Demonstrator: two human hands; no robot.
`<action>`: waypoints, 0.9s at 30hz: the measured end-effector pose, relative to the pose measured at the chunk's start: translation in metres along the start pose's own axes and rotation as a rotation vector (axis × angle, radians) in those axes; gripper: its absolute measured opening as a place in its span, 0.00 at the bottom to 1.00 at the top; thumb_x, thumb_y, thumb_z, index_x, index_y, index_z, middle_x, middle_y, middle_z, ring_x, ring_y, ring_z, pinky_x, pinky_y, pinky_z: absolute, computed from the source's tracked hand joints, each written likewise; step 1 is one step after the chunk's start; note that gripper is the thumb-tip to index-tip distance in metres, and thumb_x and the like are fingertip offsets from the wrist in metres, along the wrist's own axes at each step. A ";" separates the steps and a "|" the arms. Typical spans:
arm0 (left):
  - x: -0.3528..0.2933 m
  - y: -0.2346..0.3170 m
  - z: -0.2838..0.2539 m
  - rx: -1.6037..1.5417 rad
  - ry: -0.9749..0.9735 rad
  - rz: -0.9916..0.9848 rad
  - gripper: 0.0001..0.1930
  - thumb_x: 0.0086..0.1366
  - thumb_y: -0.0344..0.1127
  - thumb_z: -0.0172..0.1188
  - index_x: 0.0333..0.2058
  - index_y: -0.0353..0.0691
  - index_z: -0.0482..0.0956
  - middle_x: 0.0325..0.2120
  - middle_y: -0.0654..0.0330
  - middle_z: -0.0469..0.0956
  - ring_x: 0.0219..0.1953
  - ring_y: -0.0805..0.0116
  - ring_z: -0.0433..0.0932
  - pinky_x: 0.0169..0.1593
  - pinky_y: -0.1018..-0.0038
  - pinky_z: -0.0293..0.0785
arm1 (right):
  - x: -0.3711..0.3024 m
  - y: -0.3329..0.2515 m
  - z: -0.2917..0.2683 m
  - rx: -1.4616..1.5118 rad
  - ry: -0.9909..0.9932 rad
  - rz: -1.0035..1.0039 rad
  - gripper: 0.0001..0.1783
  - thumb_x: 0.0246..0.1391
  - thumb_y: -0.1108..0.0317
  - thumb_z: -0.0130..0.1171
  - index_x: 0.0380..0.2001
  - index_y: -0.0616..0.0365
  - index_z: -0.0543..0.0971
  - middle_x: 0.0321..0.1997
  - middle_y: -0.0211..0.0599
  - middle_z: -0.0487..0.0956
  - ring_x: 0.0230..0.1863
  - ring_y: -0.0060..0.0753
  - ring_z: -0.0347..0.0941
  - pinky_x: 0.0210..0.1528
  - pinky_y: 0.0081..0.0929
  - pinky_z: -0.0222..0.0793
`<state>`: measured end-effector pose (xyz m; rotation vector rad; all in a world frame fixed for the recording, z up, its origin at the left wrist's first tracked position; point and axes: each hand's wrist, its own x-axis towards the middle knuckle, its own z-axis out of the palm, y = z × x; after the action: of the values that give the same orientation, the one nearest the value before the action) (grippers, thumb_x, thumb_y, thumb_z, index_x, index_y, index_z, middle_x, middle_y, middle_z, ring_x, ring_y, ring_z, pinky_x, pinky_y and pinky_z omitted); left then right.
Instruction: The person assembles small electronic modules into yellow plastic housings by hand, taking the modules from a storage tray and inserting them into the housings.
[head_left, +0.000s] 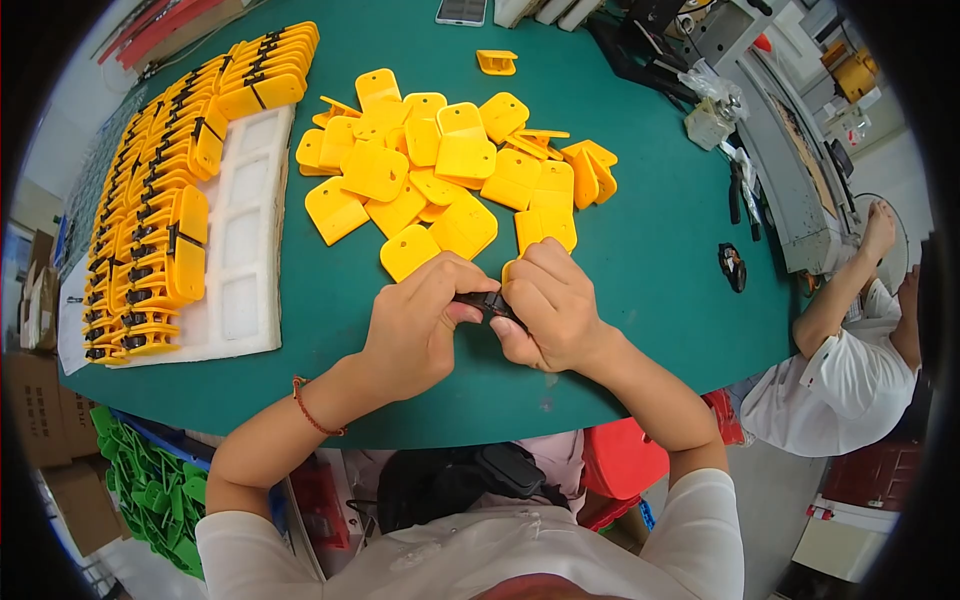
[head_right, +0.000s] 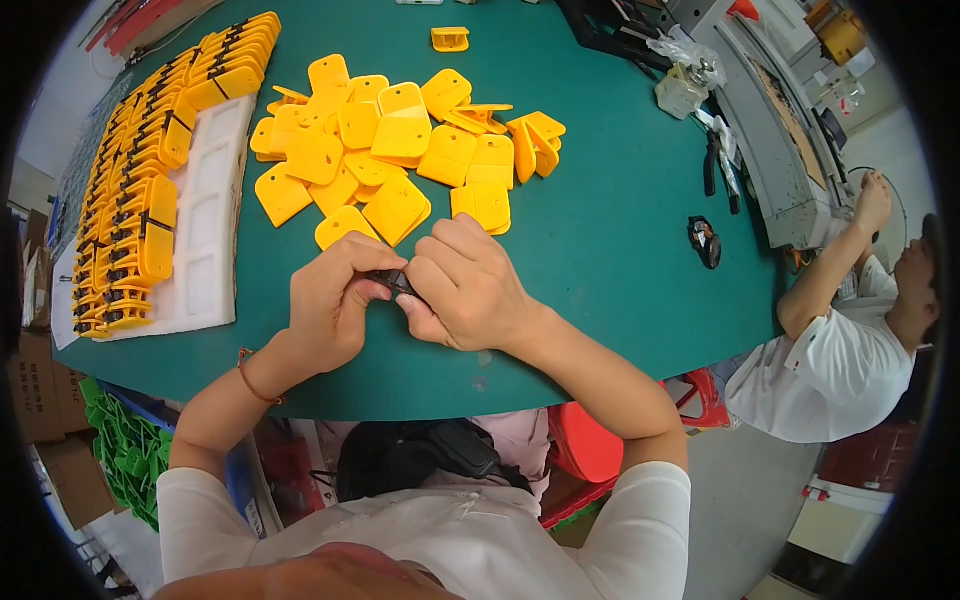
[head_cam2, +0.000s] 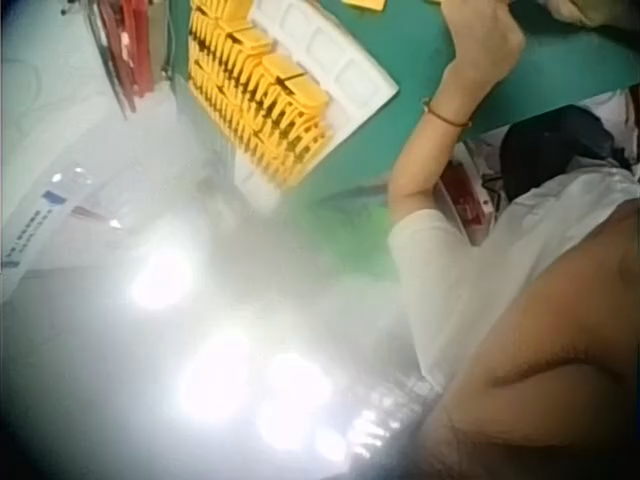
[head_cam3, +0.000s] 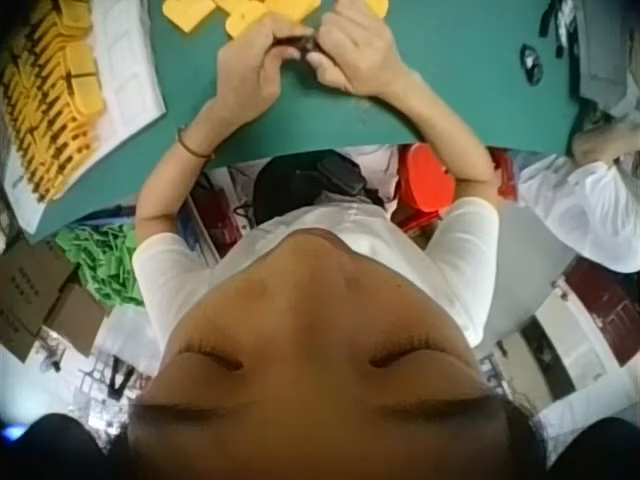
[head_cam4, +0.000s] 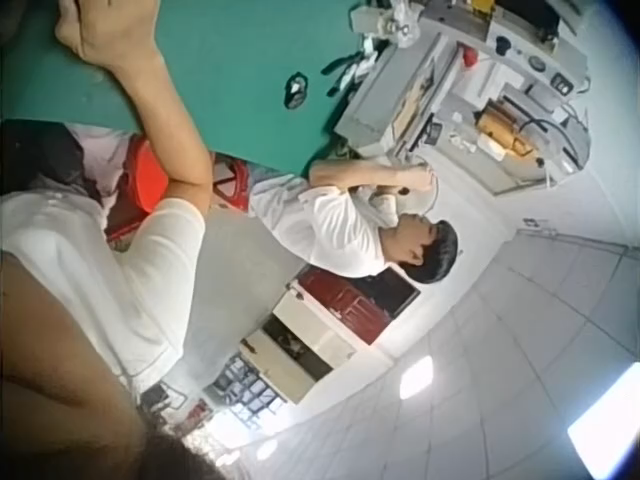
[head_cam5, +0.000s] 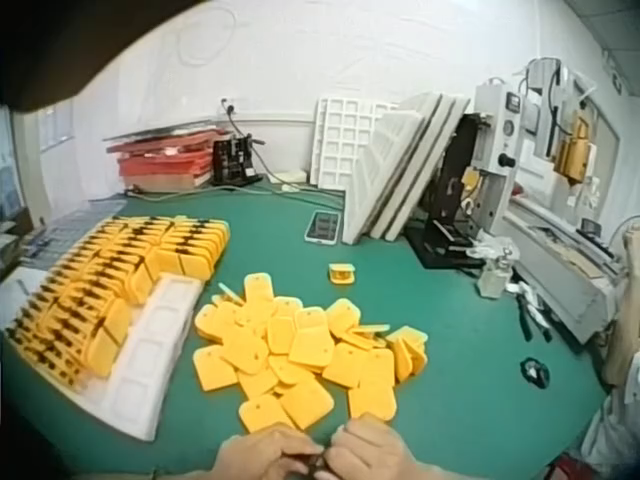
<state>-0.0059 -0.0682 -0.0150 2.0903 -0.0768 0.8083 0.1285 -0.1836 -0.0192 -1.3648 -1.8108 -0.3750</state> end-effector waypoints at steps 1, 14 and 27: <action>0.000 0.000 0.000 0.002 0.001 0.021 0.16 0.44 0.12 0.50 0.34 0.33 0.71 0.27 0.52 0.73 0.30 0.58 0.75 0.30 0.75 0.72 | 0.000 0.000 0.000 0.002 0.001 0.002 0.12 0.33 0.67 0.57 0.16 0.59 0.64 0.18 0.37 0.60 0.22 0.37 0.57 0.24 0.31 0.54; -0.002 0.006 -0.001 0.033 0.003 0.113 0.14 0.43 0.16 0.55 0.32 0.34 0.70 0.21 0.54 0.67 0.22 0.58 0.69 0.22 0.75 0.66 | -0.001 -0.002 -0.001 0.104 0.030 -0.065 0.11 0.33 0.69 0.55 0.16 0.60 0.64 0.19 0.38 0.60 0.22 0.38 0.57 0.24 0.33 0.53; 0.006 -0.009 -0.008 -0.724 -0.144 -0.602 0.18 0.51 0.19 0.59 0.38 0.36 0.62 0.31 0.60 0.72 0.30 0.77 0.72 0.31 0.82 0.70 | 0.000 -0.001 -0.006 0.246 -0.106 0.338 0.06 0.42 0.72 0.54 0.26 0.61 0.69 0.24 0.40 0.68 0.28 0.42 0.63 0.31 0.34 0.59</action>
<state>-0.0029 -0.0553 -0.0145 1.3581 0.1571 0.2033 0.1304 -0.1877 -0.0158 -1.5009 -1.6079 0.0972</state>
